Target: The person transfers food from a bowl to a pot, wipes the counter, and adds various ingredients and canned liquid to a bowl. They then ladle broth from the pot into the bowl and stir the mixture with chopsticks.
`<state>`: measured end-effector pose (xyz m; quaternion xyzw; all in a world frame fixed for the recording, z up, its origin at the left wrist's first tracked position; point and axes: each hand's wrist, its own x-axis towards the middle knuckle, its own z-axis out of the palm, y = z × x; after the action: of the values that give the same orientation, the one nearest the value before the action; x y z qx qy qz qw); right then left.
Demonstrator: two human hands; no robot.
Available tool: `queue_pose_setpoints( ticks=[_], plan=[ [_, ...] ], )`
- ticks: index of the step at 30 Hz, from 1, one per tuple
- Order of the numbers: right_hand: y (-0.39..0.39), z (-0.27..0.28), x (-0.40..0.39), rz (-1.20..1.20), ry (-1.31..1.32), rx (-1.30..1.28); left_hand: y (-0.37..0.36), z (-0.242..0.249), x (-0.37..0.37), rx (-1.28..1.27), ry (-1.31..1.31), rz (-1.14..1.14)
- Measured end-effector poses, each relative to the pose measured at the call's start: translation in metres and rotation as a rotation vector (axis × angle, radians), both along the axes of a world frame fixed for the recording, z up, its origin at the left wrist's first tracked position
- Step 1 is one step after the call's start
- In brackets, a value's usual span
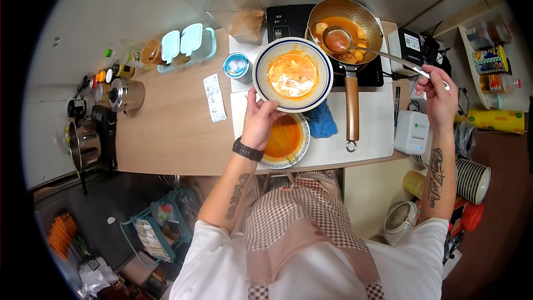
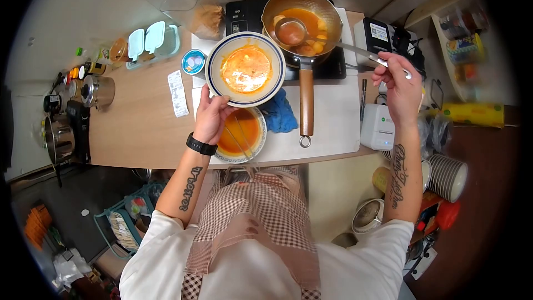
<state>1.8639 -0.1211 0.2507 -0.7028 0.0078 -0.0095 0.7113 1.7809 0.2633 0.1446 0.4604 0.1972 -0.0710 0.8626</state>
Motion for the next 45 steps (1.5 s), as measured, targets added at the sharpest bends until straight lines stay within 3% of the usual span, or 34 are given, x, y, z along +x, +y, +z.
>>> queue_pose_setpoints(
  ticks=[9,15,18,21,28,35,45],
  plan=[
    [0.015,0.005,-0.02,0.217,0.025,-0.07,0.0,-0.003,0.002,-0.005,0.001,-0.01],
    [0.006,-0.009,-0.022,0.314,-0.138,-0.149,0.0,-0.006,0.002,-0.008,-0.012,-0.003],
    [-0.001,-0.023,-0.015,0.231,-0.138,-0.035,0.0,-0.007,0.002,-0.009,-0.018,-0.012],
    [0.004,-0.039,0.003,0.044,-0.11,-0.19,-0.004,0.002,0.002,-0.016,-0.002,0.001],
    [0.0,-0.073,0.026,-0.003,-0.112,-0.335,-0.004,0.001,0.0,-0.014,-0.014,-0.014],
    [0.0,-0.047,0.018,-0.054,0.102,-0.081,-0.008,0.005,-0.001,-0.006,-0.012,0.007],
    [-0.005,0.001,-0.001,0.008,0.021,-0.022,-0.005,-0.001,-0.004,-0.012,-0.003,-0.003]
  ],
)
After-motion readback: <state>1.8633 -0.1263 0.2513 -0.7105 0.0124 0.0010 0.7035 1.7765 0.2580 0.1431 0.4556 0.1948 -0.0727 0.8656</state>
